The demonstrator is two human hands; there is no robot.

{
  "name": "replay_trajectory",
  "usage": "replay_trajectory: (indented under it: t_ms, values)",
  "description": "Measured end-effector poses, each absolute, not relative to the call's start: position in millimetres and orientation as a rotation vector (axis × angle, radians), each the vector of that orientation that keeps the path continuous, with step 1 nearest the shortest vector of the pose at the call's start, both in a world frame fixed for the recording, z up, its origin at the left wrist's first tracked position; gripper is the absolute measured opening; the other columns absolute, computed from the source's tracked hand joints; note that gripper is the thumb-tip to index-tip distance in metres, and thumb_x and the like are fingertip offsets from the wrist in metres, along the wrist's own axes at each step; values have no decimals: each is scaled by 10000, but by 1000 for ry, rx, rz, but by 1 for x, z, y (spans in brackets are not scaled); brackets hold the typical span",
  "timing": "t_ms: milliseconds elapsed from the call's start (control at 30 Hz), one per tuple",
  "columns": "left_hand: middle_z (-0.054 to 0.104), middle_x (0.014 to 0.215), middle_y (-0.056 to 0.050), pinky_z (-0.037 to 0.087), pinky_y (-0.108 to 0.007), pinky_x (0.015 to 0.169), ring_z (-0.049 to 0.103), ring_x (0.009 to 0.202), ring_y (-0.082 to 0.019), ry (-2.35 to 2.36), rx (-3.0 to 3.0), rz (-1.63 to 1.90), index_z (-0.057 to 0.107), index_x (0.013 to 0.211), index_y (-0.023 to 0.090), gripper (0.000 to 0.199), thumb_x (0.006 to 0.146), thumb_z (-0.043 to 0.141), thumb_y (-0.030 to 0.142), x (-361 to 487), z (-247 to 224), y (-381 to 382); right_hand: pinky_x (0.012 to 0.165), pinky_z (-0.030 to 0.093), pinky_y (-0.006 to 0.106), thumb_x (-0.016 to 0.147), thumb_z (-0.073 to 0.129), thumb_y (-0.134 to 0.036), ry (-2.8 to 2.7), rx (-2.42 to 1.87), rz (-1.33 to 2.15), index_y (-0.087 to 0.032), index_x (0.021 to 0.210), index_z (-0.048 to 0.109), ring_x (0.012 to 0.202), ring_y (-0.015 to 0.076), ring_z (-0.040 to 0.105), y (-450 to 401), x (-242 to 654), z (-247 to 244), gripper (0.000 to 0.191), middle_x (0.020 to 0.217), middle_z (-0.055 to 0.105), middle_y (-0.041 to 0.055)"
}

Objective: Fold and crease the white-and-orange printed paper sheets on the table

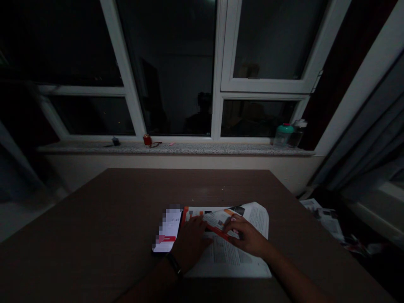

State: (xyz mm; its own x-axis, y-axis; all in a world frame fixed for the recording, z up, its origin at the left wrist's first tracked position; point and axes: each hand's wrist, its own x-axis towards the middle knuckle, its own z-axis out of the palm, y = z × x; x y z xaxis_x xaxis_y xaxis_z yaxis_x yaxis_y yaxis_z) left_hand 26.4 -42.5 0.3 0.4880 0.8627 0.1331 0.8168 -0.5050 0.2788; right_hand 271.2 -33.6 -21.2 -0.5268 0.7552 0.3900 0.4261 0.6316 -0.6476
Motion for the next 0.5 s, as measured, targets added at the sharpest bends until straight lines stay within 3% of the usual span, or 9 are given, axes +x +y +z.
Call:
replay_trajectory:
  t_ms: [267, 500]
  values:
    - [403, 1478, -103, 305, -533, 1091, 366, 1342, -341, 1483, 2569, 303, 520, 1277, 200, 443, 868, 639, 321, 25, -8, -39, 875, 446, 364, 822, 627, -160, -2191, -925, 640, -238, 955, 653, 972, 206, 566, -34, 271, -19, 156, 966, 630, 39]
    - [432, 1450, -91, 317, -524, 1074, 390, 1306, -335, 1511, 2599, 344, 579, 1185, 206, 375, 847, 656, 351, 26, -4, -39, 849, 450, 362, 799, 643, -150, -2187, -972, 638, -237, 939, 659, 949, 215, 565, -34, 271, -19, 166, 952, 626, 40]
